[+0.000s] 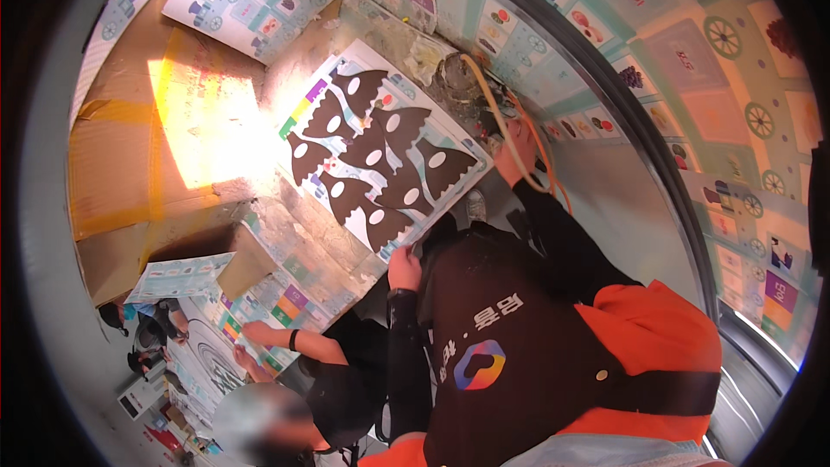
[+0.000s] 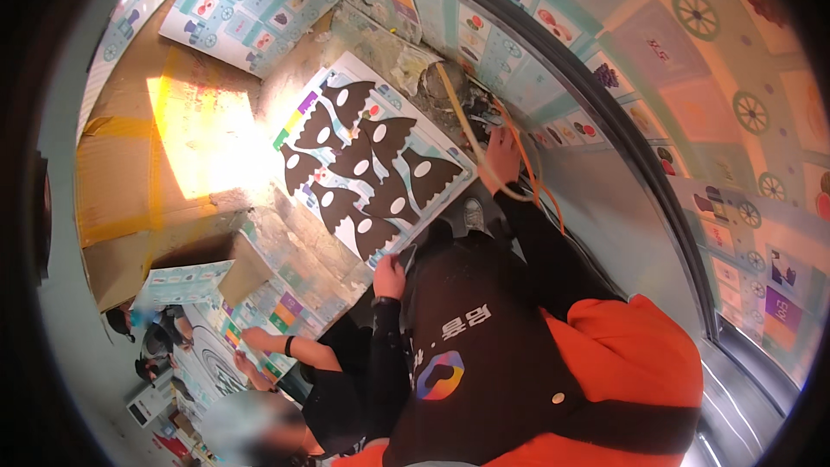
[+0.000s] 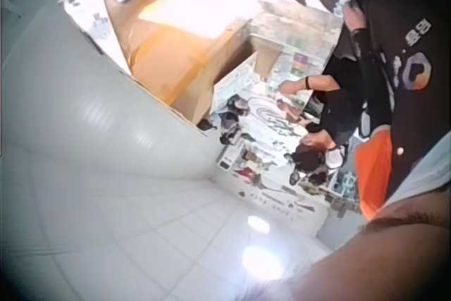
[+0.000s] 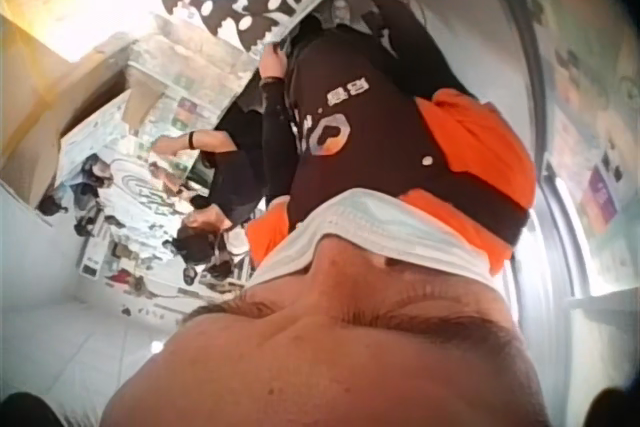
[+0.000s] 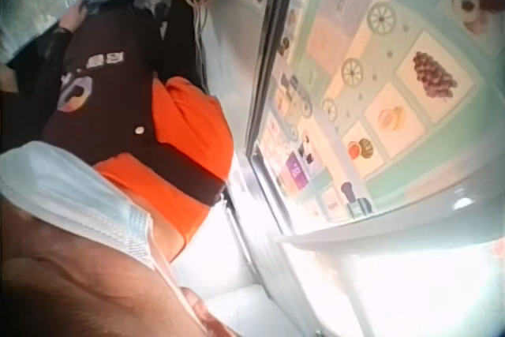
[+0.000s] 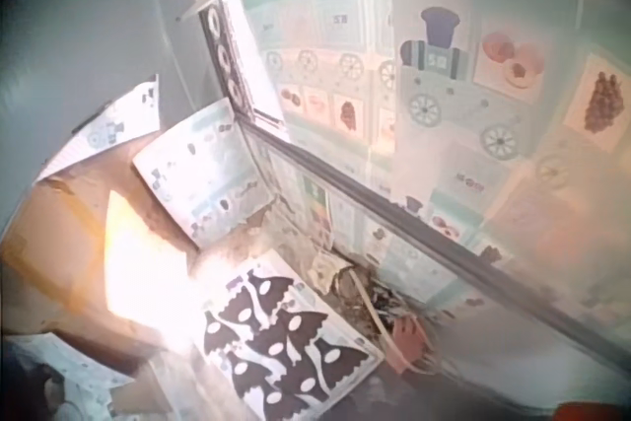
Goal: The person is applying adhesive to shoe components using a specialized applicator tool.
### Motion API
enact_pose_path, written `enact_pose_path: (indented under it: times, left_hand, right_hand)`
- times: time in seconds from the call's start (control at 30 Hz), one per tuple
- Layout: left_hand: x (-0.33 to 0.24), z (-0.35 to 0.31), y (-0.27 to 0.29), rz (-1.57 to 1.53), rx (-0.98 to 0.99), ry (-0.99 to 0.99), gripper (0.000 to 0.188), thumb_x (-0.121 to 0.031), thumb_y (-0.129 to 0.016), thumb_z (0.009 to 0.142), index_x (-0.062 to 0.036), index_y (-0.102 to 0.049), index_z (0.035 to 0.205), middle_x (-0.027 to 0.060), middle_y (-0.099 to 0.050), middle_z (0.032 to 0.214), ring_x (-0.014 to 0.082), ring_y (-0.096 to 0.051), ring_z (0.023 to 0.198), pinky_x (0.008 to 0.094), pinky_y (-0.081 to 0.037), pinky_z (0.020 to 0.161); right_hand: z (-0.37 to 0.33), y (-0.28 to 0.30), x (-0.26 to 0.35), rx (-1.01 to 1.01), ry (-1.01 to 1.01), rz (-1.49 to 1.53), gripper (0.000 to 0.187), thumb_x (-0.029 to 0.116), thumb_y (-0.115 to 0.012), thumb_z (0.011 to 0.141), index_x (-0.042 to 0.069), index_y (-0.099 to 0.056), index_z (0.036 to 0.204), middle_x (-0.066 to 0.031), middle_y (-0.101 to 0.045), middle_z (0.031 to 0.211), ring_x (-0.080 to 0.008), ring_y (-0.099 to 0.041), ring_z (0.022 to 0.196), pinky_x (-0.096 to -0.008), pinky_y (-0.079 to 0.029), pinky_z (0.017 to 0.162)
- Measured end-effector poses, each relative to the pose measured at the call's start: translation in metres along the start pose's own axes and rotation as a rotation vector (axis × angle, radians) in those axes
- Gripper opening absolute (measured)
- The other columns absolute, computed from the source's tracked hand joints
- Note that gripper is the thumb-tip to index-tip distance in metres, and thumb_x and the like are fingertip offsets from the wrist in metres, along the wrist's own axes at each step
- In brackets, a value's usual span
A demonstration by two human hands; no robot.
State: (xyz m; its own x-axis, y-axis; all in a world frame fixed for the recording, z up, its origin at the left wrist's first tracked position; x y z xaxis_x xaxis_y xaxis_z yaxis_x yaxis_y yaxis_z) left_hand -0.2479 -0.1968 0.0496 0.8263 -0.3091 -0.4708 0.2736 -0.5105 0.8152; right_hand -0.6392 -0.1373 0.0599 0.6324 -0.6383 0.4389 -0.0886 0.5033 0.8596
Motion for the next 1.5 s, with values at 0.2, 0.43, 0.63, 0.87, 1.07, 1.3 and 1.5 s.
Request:
enact_pose_path:
  times: [0.2, 0.43, 0.63, 0.87, 1.07, 1.3, 1.5]
  left_hand:
    - [-0.117, 0.07, -0.014, 0.077, 0.115, -0.436, 0.049, -0.004, -0.057, 0.08, 0.0022, -0.054, 0.129, 0.0199, -0.053, 0.128, 0.0382, -0.05, 0.12, 0.046, -0.043, 0.1]
    - [-0.135, 0.091, -0.062, 0.199, -0.087, -0.483, 0.05, -0.004, -0.048, 0.086, 0.006, -0.048, 0.135, 0.0205, -0.043, 0.145, 0.0362, -0.041, 0.134, 0.0443, -0.038, 0.107]
    - [-0.122, 0.094, -0.064, 0.131, -0.008, -0.443, 0.053, -0.007, -0.051, 0.085, 0.0046, -0.048, 0.136, 0.0173, -0.043, 0.146, 0.0326, -0.041, 0.135, 0.0441, -0.037, 0.109]
    - [-0.117, 0.089, -0.053, 0.256, 0.002, -0.464, 0.064, -0.011, -0.057, 0.081, -0.0086, -0.045, 0.144, 0.0039, -0.039, 0.152, 0.0179, -0.036, 0.14, 0.0572, -0.023, 0.115]
    - [-0.109, 0.087, -0.057, 0.228, -0.004, -0.472, 0.073, -0.01, -0.061, 0.075, -0.0099, -0.043, 0.146, 0.0022, -0.034, 0.155, 0.0178, -0.034, 0.141, 0.056, -0.021, 0.117]
    - [-0.106, 0.086, -0.058, 0.219, -0.035, -0.468, 0.074, -0.011, -0.062, 0.074, -0.0101, -0.043, 0.146, 0.0021, -0.035, 0.155, 0.0183, -0.034, 0.141, 0.0556, -0.021, 0.117]
    - [-0.111, 0.087, -0.058, 0.196, 0.003, -0.46, 0.061, -0.011, -0.053, 0.084, -0.0082, -0.046, 0.144, 0.0031, -0.038, 0.154, 0.018, -0.034, 0.141, 0.055, -0.021, 0.117]
  right_hand:
    - [0.035, -0.034, -0.024, 0.296, 0.037, -0.284, 0.043, 0.005, -0.066, 0.079, 0.002, -0.051, 0.119, -0.0228, -0.052, 0.118, -0.0447, -0.056, 0.102, -0.0521, -0.05, 0.076]
    - [0.014, 0.014, -0.004, 0.972, -0.535, 0.57, 0.048, 0.009, -0.063, 0.078, 0.002, -0.057, 0.125, -0.004, -0.068, 0.089, -0.02, -0.066, 0.073, -0.0346, -0.053, 0.054]
    - [-0.016, -0.003, 0.068, 1.071, -0.512, 0.637, 0.048, 0.008, -0.06, 0.078, 0.005, -0.058, 0.126, -0.0068, -0.066, 0.088, -0.0162, -0.06, 0.058, -0.0319, -0.051, 0.048]
    - [-0.009, -0.007, 0.079, 1.014, -0.495, 0.616, 0.045, 0.008, -0.06, 0.075, 0.004, -0.059, 0.119, -0.0083, -0.064, 0.082, -0.0181, -0.058, 0.055, -0.0331, -0.05, 0.046]
    - [-0.014, -0.014, 0.082, 1.03, -0.558, 0.565, 0.046, 0.006, -0.059, 0.074, 0.002, -0.061, 0.121, -0.0071, -0.065, 0.085, -0.0151, -0.058, 0.059, -0.0305, -0.046, 0.051]
    - [-0.023, -0.023, 0.074, 1.061, -0.481, 0.65, 0.049, 0.001, -0.06, 0.076, -0.002, -0.059, 0.125, -0.0049, -0.067, 0.089, -0.0122, -0.06, 0.075, -0.0264, -0.046, 0.066]
    - [-0.017, -0.021, 0.075, 0.999, -0.51, 0.674, 0.048, 0.002, -0.06, 0.076, -0.002, -0.059, 0.124, -0.0054, -0.068, 0.092, -0.0135, -0.061, 0.08, -0.0263, -0.047, 0.07]
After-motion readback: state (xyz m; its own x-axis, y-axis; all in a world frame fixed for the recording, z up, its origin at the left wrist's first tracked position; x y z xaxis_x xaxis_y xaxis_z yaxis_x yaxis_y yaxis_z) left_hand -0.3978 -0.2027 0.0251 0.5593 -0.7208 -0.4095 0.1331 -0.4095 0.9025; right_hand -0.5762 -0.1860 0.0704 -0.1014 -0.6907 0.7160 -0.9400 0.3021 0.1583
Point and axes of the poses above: each hand's wrist, its own z-axis towards the middle knuckle, its own y-axis out of the back of the hand, x = y × z, the point moved 5 cm from there along z, towards the middle knuckle
